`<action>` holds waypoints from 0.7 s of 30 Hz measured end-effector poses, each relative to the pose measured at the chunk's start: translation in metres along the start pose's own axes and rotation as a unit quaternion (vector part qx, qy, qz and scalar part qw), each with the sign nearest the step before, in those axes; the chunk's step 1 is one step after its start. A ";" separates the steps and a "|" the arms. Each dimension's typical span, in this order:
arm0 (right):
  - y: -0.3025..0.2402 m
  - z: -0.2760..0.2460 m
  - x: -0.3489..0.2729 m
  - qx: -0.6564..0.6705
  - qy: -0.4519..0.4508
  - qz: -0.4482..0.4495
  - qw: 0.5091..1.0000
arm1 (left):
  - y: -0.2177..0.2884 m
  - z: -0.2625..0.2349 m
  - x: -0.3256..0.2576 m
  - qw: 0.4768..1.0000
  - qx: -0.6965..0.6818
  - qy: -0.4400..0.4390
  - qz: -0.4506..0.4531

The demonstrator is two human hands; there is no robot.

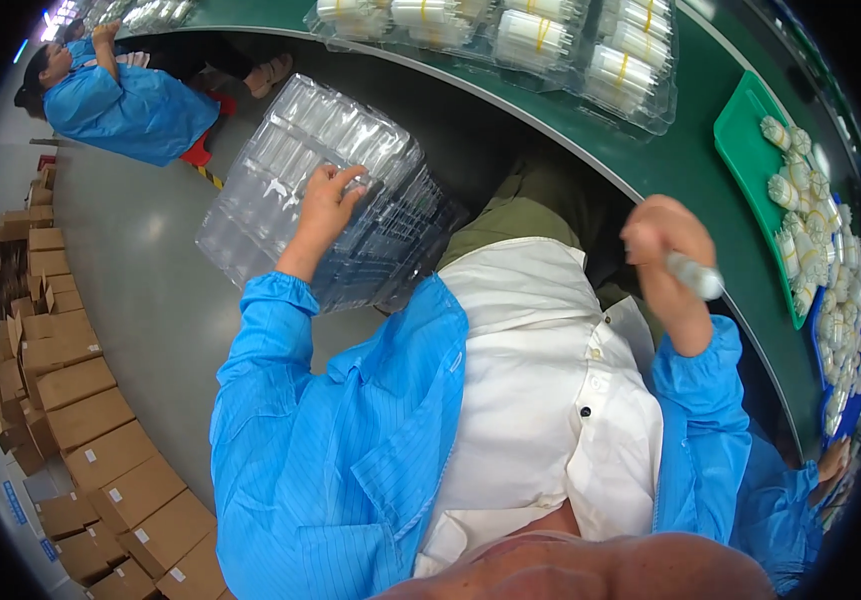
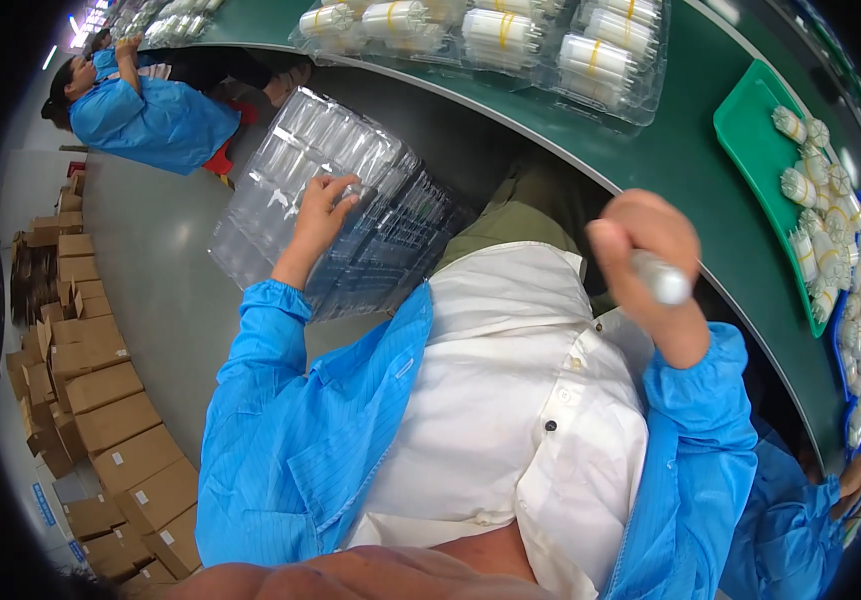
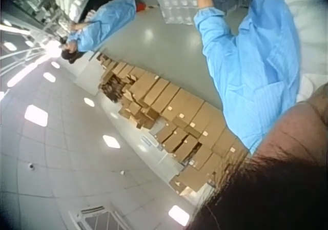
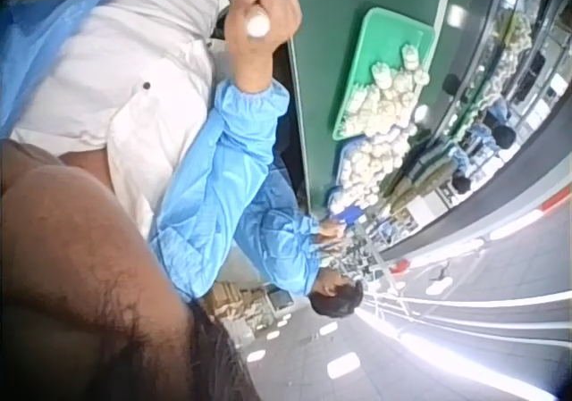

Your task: The person assembles small white plastic components by hand, then places the assembled components into green trays.

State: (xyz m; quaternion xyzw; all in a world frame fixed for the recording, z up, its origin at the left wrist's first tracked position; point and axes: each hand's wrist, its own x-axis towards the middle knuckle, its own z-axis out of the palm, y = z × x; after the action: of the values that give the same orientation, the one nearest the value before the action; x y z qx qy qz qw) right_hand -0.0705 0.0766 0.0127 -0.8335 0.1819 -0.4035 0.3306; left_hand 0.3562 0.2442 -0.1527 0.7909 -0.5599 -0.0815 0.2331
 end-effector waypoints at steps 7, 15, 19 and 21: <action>0.037 0.136 0.039 -0.041 -0.228 -0.055 0.971 | 0.008 -0.013 0.003 0.997 -0.058 0.021 0.034; 0.083 0.273 0.054 -0.183 -0.296 -0.189 0.918 | 0.002 -0.049 0.001 0.993 -0.116 -0.009 -0.022; 0.099 0.274 0.046 -0.187 -0.310 -0.175 0.916 | 0.024 -0.100 0.004 0.997 0.000 0.069 0.031; 0.095 0.271 0.050 -0.174 -0.326 -0.159 0.916 | 0.044 -0.148 -0.006 0.982 0.026 0.186 0.006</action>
State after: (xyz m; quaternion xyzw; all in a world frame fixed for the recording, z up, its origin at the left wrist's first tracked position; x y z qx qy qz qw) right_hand 0.1714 0.0896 -0.1496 -0.9811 -0.0035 -0.1183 0.1534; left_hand 0.3749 0.2792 -0.0032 0.7944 -0.5138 0.0825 0.3131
